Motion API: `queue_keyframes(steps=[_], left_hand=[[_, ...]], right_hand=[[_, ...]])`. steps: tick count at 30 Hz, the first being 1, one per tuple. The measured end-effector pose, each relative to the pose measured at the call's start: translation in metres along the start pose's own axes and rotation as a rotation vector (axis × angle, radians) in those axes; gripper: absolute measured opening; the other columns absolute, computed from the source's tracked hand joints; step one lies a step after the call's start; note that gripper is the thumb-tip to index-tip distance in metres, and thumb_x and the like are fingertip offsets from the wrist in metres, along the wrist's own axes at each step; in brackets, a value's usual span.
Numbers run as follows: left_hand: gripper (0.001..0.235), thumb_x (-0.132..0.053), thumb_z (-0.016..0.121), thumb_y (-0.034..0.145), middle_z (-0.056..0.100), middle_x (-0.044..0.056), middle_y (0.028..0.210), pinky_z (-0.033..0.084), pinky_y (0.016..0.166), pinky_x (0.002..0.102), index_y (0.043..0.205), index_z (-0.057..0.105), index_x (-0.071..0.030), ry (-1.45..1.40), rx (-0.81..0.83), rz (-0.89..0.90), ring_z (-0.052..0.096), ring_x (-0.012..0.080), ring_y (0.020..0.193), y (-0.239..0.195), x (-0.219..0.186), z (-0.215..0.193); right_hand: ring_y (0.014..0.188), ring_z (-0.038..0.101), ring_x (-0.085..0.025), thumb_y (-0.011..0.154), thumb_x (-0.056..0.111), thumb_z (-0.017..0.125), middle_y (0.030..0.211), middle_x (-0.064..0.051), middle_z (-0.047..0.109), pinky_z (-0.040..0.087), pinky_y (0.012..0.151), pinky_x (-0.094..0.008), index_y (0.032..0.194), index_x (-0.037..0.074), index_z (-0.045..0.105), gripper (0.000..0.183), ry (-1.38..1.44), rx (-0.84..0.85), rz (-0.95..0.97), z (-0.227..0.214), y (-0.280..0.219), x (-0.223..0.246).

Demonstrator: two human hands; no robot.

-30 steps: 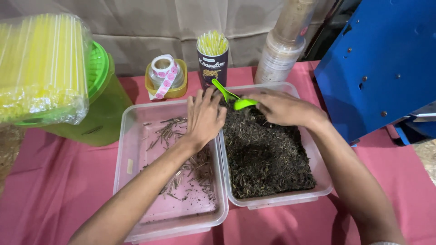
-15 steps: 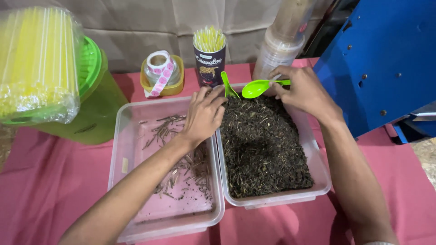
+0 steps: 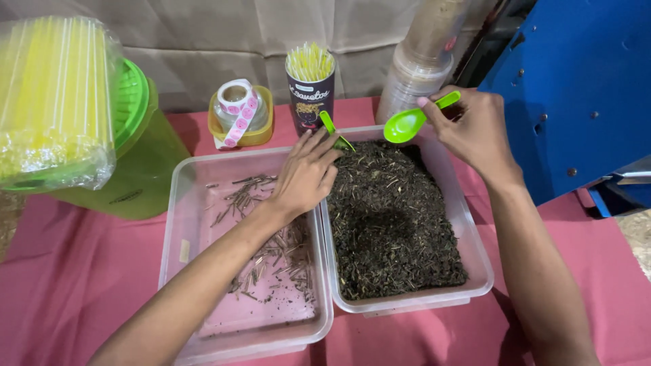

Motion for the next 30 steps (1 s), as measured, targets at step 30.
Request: queue_keyframes(steps=[30], left_hand=[[0.026,-0.009,0.056,0.09,0.06,0.021,0.144,0.036,0.119,0.055,0.111,0.072,-0.007,-0.051,0.02,0.004,0.06,0.0423,0.128,-0.005,0.011,0.015]], right_hand=[[0.087,0.072,-0.042,0.103,0.028,0.06,0.083,-0.019,0.072,0.055,0.072,-0.054,0.091,0.008,0.07,0.025,-0.18,0.287,0.11,0.068,-0.034,-0.033]])
Point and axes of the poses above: each hand's wrist, its own y-axis towards the middle knuckle, its own z-axis out of the palm, x = y × z, the point moved 4 cm from there along y, towards the middle knuckle
